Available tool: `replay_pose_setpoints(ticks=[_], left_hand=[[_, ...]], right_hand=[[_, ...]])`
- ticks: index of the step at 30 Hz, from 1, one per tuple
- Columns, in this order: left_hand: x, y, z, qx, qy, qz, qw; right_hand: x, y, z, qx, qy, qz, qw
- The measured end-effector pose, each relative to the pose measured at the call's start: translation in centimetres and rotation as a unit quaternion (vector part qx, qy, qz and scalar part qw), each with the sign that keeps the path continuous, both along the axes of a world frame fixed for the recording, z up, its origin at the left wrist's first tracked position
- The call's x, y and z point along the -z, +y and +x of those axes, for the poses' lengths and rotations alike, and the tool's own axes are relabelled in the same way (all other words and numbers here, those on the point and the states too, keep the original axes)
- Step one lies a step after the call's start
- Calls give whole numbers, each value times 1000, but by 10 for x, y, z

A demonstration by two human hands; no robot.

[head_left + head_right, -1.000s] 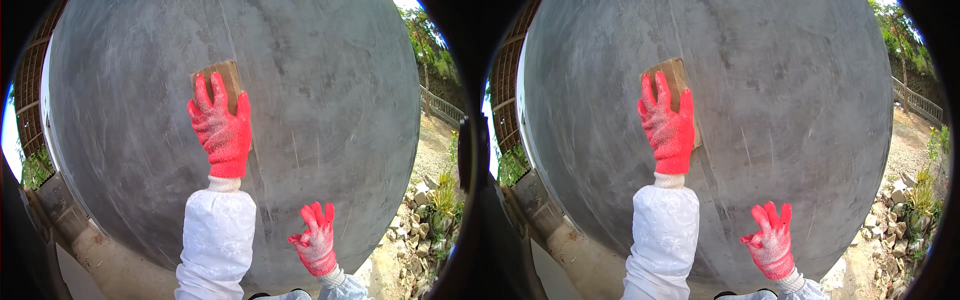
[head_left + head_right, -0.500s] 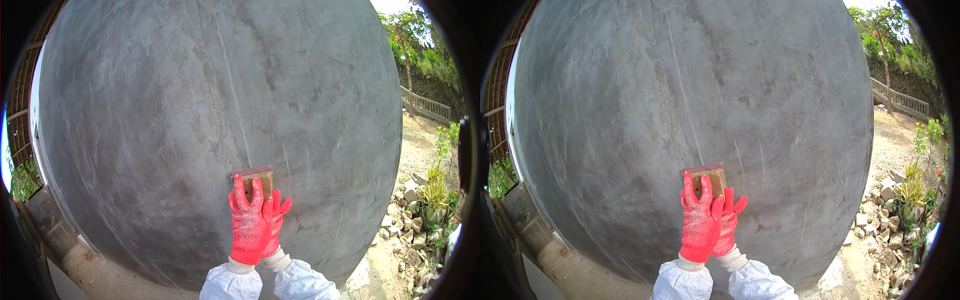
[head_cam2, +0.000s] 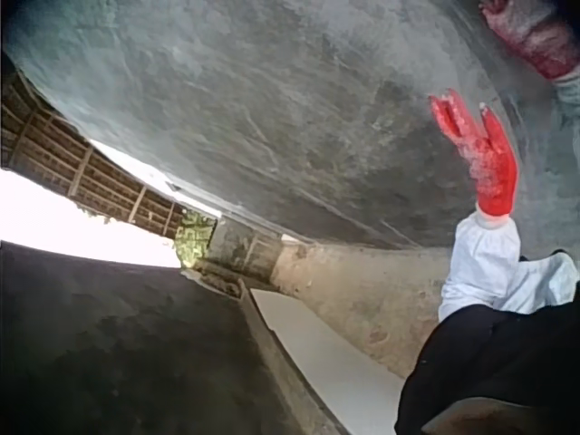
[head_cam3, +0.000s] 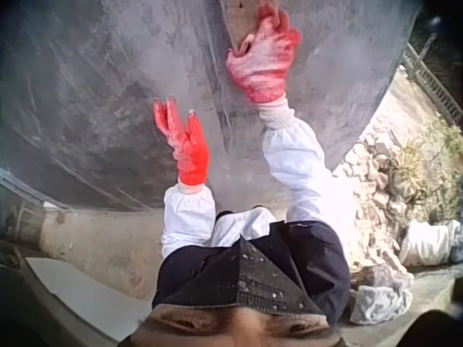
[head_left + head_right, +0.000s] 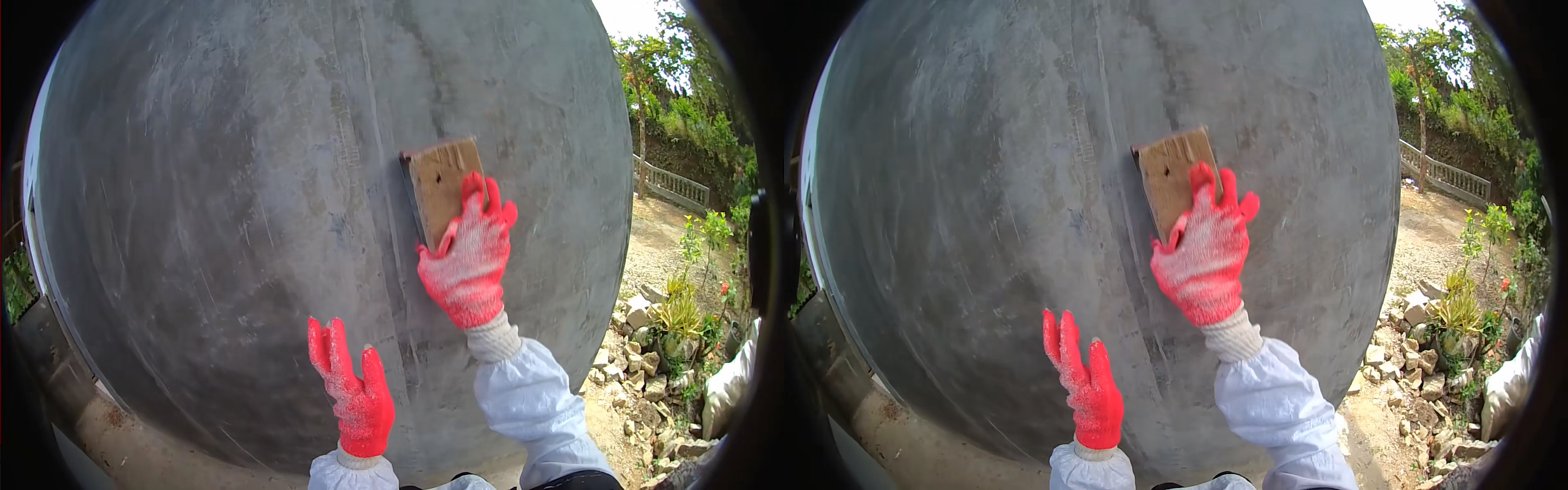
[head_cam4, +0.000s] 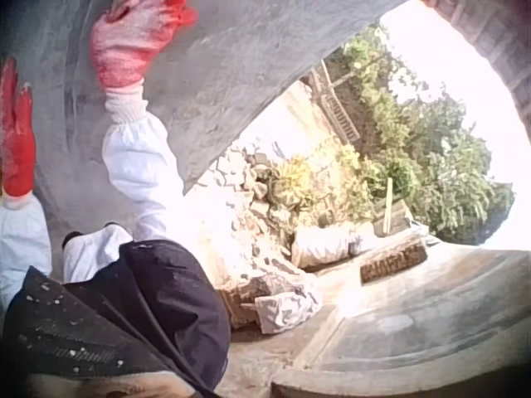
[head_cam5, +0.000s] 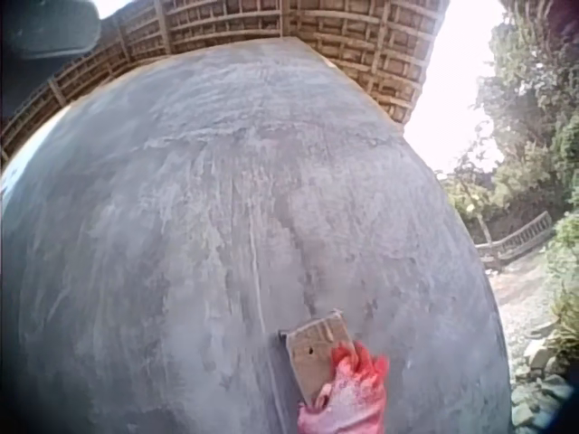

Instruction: The person is sanding a curved concrete surface using a sanding block by hand.

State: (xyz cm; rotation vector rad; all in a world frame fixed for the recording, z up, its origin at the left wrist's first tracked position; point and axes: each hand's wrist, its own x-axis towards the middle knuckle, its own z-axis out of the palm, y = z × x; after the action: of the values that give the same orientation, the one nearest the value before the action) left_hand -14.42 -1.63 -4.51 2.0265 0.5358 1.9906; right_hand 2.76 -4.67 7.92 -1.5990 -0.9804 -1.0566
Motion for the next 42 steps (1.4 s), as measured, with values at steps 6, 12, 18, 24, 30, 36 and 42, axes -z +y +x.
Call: replay_pose_setpoints(ticks=[6, 12, 18, 24, 30, 36, 42], left_hand=[[13, -14, 13, 43, 19, -9, 999], [8, -24, 13, 25, 19, 3, 1000], [23, -15, 17, 40, 15, -19, 999], [25, -23, 39, 70, 56, -2, 996], [21, -6, 65, 8, 64, 39, 997], [32, 18, 78, -88, 110, 87, 986], [37, 36, 104, -143, 146, 158, 966]], right_hand=[[96, -23, 5, -20, 72, -106, 992], [-125, -17, 17, -32, -83, 122, 989], [24, -13, 33, -10, -3, 38, 999], [64, -43, 55, 30, 31, -9, 999], [-92, -49, 81, -8, -64, 151, 986], [117, -66, 98, 107, -3, 8, 994], [6, -77, 116, 32, -27, 84, 996]])
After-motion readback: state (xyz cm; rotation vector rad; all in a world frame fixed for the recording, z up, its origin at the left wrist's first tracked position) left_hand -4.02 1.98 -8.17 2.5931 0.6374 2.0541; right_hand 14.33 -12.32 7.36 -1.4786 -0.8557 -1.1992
